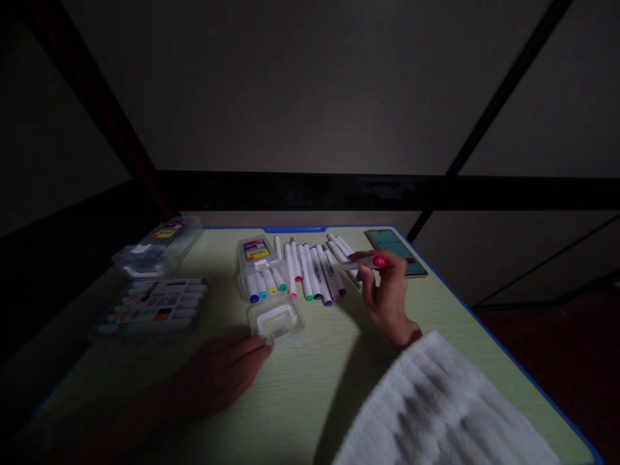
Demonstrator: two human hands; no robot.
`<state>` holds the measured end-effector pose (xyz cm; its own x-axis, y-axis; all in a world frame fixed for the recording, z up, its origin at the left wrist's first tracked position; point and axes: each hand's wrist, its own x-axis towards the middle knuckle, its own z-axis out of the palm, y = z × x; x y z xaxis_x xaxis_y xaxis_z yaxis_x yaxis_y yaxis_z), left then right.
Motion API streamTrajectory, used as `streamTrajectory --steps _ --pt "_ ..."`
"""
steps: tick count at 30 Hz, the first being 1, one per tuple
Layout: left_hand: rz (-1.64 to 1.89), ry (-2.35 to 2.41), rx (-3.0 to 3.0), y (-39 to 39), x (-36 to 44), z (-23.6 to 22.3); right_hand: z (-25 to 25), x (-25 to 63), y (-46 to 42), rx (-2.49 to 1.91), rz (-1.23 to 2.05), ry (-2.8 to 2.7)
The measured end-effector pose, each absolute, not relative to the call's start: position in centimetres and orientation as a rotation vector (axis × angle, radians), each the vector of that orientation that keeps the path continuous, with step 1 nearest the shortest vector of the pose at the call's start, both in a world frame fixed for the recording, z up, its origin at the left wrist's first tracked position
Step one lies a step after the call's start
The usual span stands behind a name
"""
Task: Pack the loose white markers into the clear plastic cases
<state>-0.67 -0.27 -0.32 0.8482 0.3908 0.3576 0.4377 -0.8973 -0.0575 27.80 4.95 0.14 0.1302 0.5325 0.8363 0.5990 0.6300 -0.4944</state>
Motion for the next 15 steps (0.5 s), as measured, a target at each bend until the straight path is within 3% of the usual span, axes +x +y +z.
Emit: streamTrajectory --steps 7,15 --pt "-0.478 -0.665 -2.889 -0.2 -0.5 0.1 1.5 26.0 4.3 -0.819 0.101 -1.462" --pt "-0.554 -0.651 -2.889 -0.3 -0.4 0.1 0.4 25.4 3.7 -0.965 0.024 -1.53"
